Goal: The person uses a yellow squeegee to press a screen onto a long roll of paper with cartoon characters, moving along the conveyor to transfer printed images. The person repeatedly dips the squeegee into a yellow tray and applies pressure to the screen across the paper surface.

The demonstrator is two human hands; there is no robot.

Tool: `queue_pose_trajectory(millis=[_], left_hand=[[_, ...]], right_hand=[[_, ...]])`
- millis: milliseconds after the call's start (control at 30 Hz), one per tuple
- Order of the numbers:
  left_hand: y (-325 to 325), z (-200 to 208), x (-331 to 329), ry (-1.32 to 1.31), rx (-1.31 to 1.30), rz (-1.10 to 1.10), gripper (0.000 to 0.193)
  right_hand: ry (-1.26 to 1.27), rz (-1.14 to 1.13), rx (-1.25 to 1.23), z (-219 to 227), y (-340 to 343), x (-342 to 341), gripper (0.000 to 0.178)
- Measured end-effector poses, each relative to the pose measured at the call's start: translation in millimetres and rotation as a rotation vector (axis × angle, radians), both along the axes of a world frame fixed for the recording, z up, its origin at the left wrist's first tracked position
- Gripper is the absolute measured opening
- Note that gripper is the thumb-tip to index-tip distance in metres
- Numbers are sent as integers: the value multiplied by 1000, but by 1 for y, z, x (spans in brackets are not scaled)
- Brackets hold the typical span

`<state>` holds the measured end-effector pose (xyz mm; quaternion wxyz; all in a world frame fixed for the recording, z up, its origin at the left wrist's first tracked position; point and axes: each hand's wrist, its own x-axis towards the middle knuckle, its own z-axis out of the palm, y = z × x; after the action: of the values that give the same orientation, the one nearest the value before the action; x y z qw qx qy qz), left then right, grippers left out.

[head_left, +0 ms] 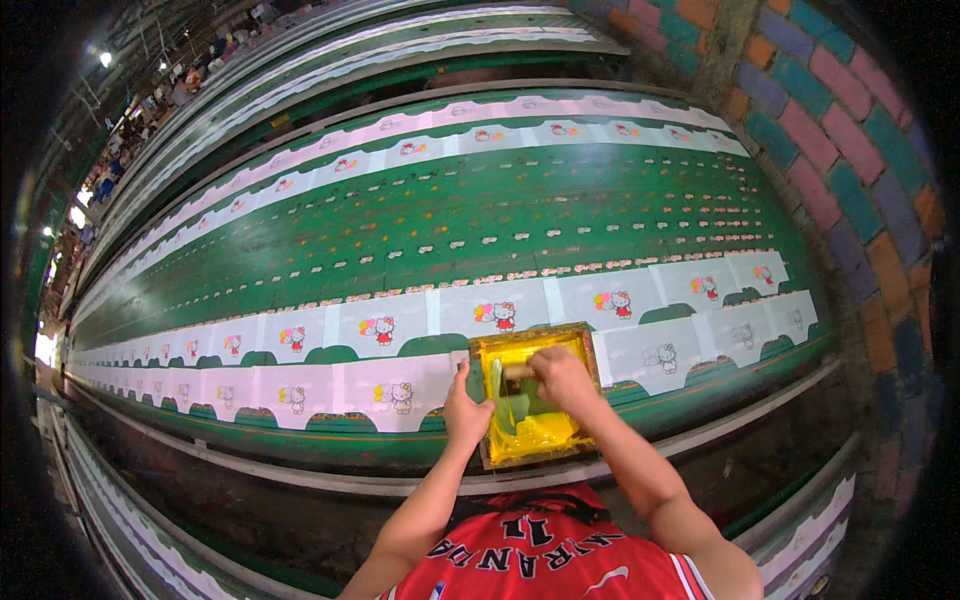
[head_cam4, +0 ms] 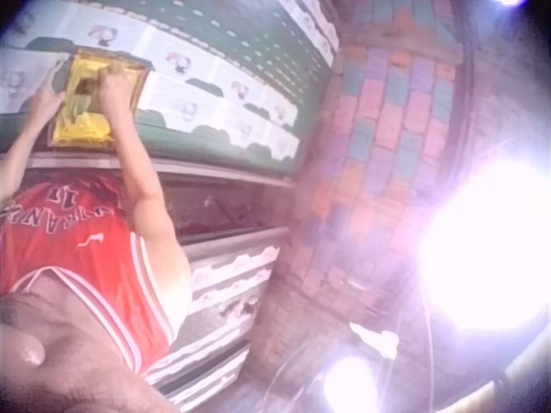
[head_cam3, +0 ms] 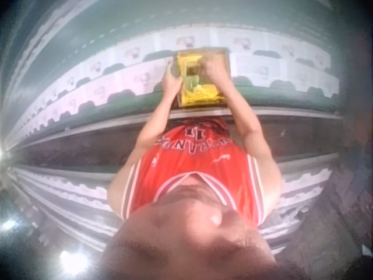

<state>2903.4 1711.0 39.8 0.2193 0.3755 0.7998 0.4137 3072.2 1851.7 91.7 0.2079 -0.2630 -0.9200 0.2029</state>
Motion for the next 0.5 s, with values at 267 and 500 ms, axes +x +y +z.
queue_pose_trajectory(millis=[267,500], left_hand=[[2,15,4,-237,7,67,89],[53,29,88,-156,155,58,86]], right_hand=[[21,140,4,6,-79,68,46],[22,68,-16,32,-22,143,35]])
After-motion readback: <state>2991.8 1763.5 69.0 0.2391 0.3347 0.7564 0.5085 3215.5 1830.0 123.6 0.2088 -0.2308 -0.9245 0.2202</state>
